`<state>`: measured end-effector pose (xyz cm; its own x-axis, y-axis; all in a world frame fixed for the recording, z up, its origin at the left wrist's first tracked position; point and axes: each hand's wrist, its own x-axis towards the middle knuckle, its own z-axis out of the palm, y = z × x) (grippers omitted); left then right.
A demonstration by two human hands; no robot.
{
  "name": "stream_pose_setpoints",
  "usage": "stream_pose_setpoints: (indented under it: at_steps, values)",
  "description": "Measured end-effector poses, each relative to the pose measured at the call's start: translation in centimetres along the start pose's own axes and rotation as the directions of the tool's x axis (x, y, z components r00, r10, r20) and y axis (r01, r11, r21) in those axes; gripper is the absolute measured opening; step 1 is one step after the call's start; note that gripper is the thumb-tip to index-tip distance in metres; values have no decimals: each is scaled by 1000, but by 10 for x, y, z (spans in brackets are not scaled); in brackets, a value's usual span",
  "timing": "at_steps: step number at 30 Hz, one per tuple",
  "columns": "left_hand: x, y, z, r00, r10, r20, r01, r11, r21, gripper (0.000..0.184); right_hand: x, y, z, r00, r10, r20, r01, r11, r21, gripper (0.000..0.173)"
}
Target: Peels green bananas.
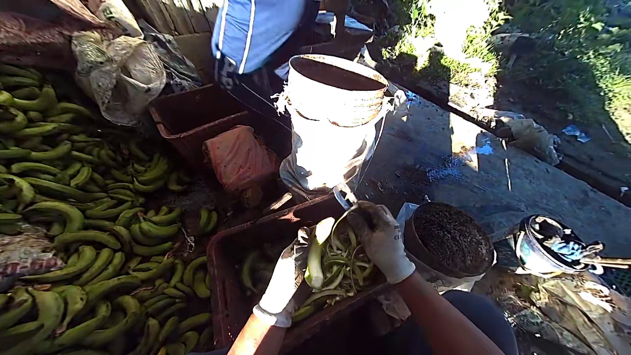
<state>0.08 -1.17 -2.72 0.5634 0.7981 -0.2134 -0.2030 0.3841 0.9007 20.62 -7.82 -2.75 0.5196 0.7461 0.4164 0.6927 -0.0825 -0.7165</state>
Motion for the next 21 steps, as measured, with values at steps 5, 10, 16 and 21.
stream_pose_setpoints:
  at_steps: [5, 10, 16, 21]
  values:
    - [11, 5, -9, 995, 70, -71, -73, 996, -45, 35, -19, -18, -12, 943, 93, 318, -169, 961, 221, 46]
    - [17, 5, -15, 952, 255, -169, -258, 966, 2, 39, -51, -38, -3, 785, -81, 614, -210, 898, 387, 34]
    - [-3, 0, -4, 985, 174, 1, -174, 982, 74, 29, -28, -14, 14, 956, -129, 263, 120, 992, 50, 42]
    - [1, -19, 0, 947, -164, 275, 244, 926, -289, 42, 5, -6, -9, 981, 169, 91, -171, 985, 7, 49]
